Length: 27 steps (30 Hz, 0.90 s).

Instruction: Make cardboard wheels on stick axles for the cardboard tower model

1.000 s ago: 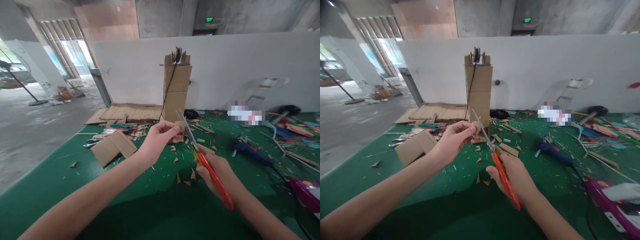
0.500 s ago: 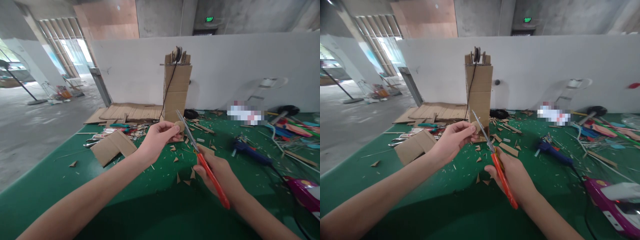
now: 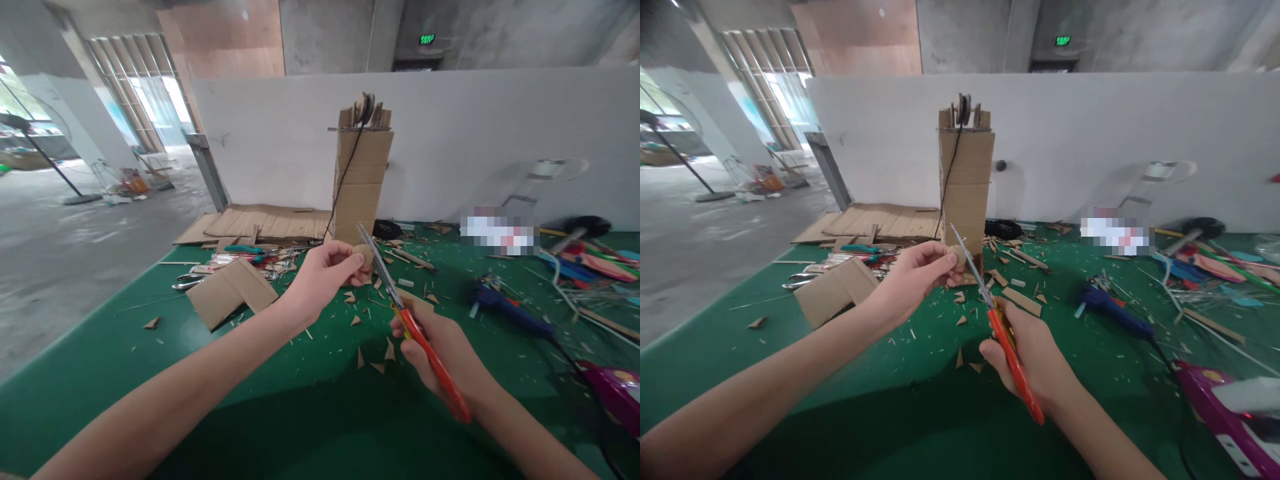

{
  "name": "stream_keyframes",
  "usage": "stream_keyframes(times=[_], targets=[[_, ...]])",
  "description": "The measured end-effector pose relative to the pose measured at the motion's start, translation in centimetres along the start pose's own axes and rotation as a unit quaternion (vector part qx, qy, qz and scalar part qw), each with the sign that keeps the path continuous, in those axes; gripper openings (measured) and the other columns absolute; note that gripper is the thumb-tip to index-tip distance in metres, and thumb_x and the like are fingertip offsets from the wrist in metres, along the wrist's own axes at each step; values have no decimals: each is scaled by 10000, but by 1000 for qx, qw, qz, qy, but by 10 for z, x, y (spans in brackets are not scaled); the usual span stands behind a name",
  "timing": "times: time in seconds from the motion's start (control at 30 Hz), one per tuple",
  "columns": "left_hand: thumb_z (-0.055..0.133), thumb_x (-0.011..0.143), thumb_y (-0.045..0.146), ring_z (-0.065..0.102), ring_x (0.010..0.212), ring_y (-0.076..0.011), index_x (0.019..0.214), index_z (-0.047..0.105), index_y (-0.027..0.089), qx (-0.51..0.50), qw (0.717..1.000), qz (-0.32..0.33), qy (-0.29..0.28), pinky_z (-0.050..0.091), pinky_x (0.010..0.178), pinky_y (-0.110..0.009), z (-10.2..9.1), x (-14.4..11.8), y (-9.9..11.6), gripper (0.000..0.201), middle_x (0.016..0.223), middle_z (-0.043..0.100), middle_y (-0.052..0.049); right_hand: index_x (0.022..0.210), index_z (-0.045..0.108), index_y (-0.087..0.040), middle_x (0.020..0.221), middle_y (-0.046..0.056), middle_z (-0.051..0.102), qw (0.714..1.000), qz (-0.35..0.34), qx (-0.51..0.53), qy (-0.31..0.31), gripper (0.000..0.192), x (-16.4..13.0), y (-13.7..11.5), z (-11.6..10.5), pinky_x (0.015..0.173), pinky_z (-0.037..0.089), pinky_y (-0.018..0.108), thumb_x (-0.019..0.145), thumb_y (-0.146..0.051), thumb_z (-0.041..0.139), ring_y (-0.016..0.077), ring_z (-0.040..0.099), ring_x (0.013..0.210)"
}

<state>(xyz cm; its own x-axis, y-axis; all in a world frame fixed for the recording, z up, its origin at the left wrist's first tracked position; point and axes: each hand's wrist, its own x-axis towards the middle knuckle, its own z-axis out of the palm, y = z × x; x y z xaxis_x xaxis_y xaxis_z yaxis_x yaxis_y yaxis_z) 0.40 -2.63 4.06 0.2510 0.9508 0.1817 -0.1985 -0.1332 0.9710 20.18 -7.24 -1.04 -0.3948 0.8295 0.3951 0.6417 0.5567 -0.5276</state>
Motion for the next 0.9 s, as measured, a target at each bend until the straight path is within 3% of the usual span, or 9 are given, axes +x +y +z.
stream_keyframes(times=[0.13,0.27,0.43,0.57,0.8,0.9], targets=[[597,807,258,550,637,-91,776,586,127,36,999,18,-16,451,642,-247,-1,0,1,135,694,601,-26,1196,456,-156,812,62,605,999,-7,33,-11,540,-1,-3,-4,588,484,307,843,-559,391,206,609,678],[594,804,258,547,626,-97,770,621,132,81,996,36,-29,455,630,-244,0,-3,7,132,667,603,-21,1243,441,-156,846,74,636,999,-18,37,-26,553,-2,-5,-6,547,482,299,849,-542,392,183,604,586],[607,785,229,559,618,-100,746,635,134,116,993,17,-29,469,626,-245,0,-3,16,107,662,611,-28,992,563,-160,874,104,655,1000,-18,13,-1,476,-2,-4,-2,595,499,322,845,-575,381,231,637,726],[616,773,227,567,617,-106,730,634,137,123,992,14,-27,477,621,-249,0,-3,19,102,654,612,-28,705,501,-205,811,85,648,1000,3,-21,9,443,-3,-2,2,551,484,309,846,-603,366,194,612,635],[611,761,238,560,602,-116,688,634,156,169,985,34,-30,442,592,-260,0,-6,22,112,622,605,-26,801,488,-207,554,-5,534,995,-28,-73,56,479,-2,-6,4,424,397,256,857,-641,295,149,514,437],[595,770,259,553,615,-122,690,634,161,191,980,42,-43,432,589,-264,-2,-6,21,131,630,595,-25,782,480,-210,540,-9,528,997,-28,-60,50,480,-2,-7,2,412,385,255,855,-645,290,143,499,416]])
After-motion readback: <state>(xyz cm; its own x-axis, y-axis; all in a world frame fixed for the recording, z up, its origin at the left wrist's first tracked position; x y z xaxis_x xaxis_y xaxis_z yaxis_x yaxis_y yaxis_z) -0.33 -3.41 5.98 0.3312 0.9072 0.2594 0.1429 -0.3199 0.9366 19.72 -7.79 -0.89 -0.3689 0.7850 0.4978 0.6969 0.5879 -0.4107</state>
